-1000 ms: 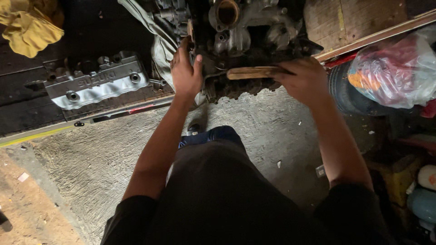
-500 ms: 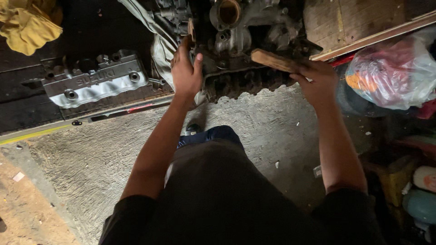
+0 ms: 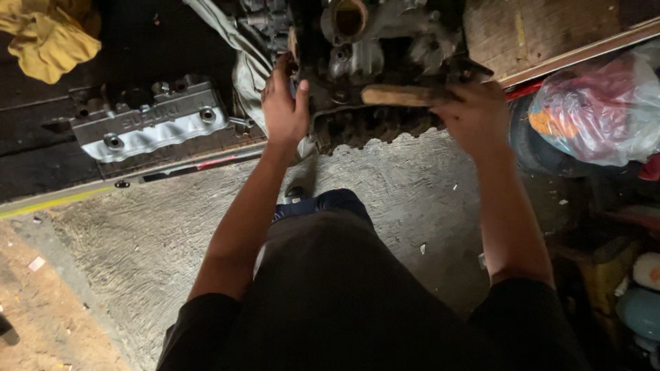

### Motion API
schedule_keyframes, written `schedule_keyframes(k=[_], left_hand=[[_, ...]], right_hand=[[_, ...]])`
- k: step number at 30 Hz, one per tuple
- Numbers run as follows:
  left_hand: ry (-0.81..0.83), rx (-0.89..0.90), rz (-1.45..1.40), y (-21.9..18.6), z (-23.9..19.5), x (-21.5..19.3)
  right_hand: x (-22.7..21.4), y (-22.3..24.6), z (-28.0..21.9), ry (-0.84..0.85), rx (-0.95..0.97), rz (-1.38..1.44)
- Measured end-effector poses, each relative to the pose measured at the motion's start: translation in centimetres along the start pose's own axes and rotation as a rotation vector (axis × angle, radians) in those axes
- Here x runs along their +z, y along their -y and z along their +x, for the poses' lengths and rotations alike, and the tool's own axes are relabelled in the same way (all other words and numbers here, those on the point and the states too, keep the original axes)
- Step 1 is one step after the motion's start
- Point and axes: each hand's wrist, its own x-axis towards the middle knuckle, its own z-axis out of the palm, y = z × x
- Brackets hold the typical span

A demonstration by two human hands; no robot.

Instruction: The person scrubs a metal engine component with a wire brush, repeatedly rotating the part to clean multiple surfaces. The person holds the part with one hand and brushes with the other, focusing on crevices and flat areas.

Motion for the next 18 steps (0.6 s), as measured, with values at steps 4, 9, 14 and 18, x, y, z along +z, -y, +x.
schedule_keyframes(k=[4,9,14,18], left_hand=[[0.013,0.002,0.069,-0.1,0.2,0.1],[0.018,0.024,0.018,-0.5,0.2,-0.1],[-0.015,0.088,-0.008,-0.6,0.1,-0.2],[-0.022,0.050,-0.009,-0.1,0.2,-0.1]], right_hand=[[-1.7,0.1,-0.5,-0.033,0.164,0.098],[-1.2,1.8,-0.6,-0.041,0.061,0.081],[1.8,2.6,0.0,-0.091,-0.017,0.084],[2.5,0.8,-1.3,-0.076,0.036,0.012]])
